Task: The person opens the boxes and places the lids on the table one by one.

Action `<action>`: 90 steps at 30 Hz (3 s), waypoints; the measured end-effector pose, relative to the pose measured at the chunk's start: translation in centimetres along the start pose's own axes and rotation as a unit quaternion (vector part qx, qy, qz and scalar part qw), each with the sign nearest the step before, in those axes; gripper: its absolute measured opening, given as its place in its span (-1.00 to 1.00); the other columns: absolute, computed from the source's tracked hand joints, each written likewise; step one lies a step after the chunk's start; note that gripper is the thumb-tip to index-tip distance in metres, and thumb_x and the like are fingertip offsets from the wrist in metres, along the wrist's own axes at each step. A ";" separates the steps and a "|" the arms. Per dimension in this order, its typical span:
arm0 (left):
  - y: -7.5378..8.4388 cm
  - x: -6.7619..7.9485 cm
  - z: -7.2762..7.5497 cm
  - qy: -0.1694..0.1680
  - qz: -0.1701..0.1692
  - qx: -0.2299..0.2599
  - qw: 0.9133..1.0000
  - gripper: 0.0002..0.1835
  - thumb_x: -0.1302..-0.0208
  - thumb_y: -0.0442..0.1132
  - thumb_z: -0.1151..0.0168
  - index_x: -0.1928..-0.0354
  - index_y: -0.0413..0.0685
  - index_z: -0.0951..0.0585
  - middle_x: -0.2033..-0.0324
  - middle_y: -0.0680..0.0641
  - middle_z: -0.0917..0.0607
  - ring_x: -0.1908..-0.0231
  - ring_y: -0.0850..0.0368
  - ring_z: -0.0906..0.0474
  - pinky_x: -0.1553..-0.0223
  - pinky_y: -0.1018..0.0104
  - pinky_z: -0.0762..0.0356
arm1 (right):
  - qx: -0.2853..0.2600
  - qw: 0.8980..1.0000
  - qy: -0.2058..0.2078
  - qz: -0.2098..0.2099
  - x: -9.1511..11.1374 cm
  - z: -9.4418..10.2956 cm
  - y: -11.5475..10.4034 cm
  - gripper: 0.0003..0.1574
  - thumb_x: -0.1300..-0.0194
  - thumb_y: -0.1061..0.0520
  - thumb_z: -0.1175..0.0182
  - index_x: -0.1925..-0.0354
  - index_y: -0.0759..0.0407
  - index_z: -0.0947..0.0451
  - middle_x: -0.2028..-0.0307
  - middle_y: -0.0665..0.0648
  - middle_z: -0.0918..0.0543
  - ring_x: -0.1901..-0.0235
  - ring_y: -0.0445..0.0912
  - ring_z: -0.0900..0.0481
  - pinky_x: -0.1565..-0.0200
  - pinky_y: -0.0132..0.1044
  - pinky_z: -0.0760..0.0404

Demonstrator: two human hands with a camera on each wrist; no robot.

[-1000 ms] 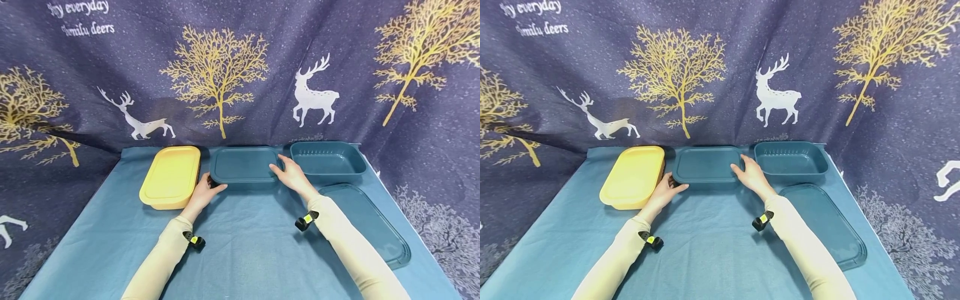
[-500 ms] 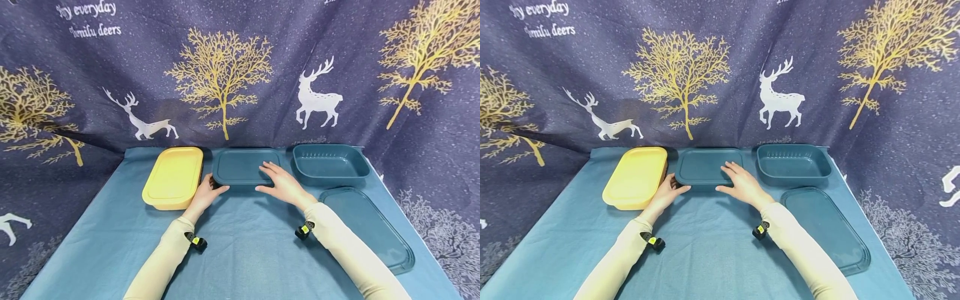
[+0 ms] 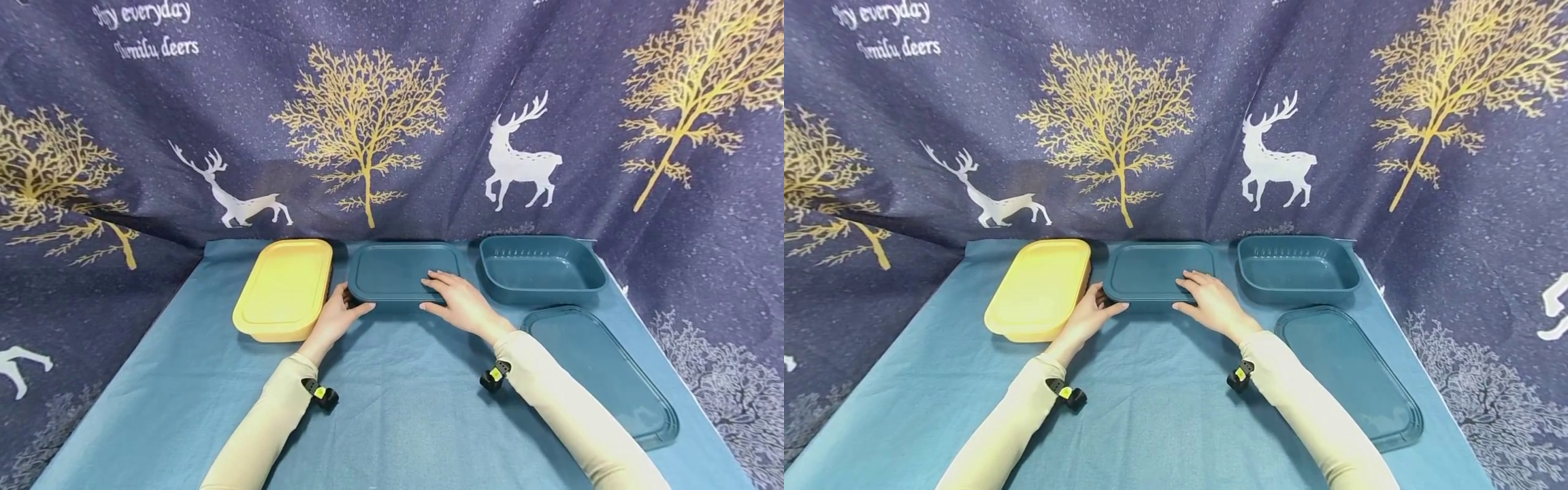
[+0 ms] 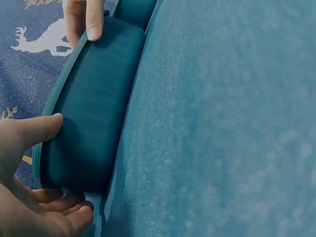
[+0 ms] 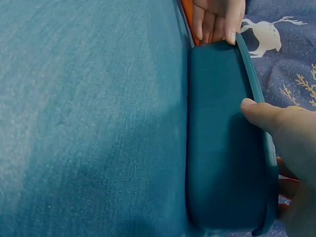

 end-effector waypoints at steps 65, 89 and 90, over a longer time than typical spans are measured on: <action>0.6 0.4 0.1 -0.006 -0.016 0.035 0.999 0.02 -0.32 -0.03 -0.39 -0.59 -0.16 0.04 -0.45 -0.29 -0.23 -0.46 -0.16 -0.17 -0.44 -0.03 -0.18 | 0.011 0.999 0.044 0.007 0.0 2.3 -0.5 -0.35 -0.43 -0.24 -0.21 -0.28 0.13 -0.58 -0.30 0.23 -0.53 -0.29 0.14 -0.47 -0.27 0.13 -0.43; 0.6 0.4 0.1 -0.005 -0.011 0.034 0.999 0.01 -0.34 -0.04 -0.37 -0.59 -0.15 0.04 -0.45 -0.29 -0.25 -0.47 -0.15 -0.17 -0.43 0.00 -0.21 | -0.011 0.999 0.009 -0.048 -0.2 1.2 0.1 -0.37 -0.48 -0.17 -0.16 -0.33 0.15 -0.52 -0.37 0.26 -0.44 -0.34 0.20 -0.40 -0.32 0.17 -0.36; 0.6 0.4 0.1 -0.005 -0.010 0.033 0.999 0.01 -0.34 -0.03 -0.37 -0.59 -0.15 0.04 -0.45 -0.29 -0.25 -0.47 -0.16 -0.17 -0.43 -0.01 -0.21 | -0.012 0.999 0.007 -0.051 -0.1 1.1 0.2 -0.37 -0.48 -0.17 -0.15 -0.34 0.15 -0.51 -0.37 0.26 -0.43 -0.34 0.20 -0.39 -0.32 0.17 -0.35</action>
Point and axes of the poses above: each hand's wrist, its own x-axis away from the middle knuckle, its own z-axis out of the back of the hand, y = z × x, the point moved 10 cm from there along -x, towards the middle knuckle
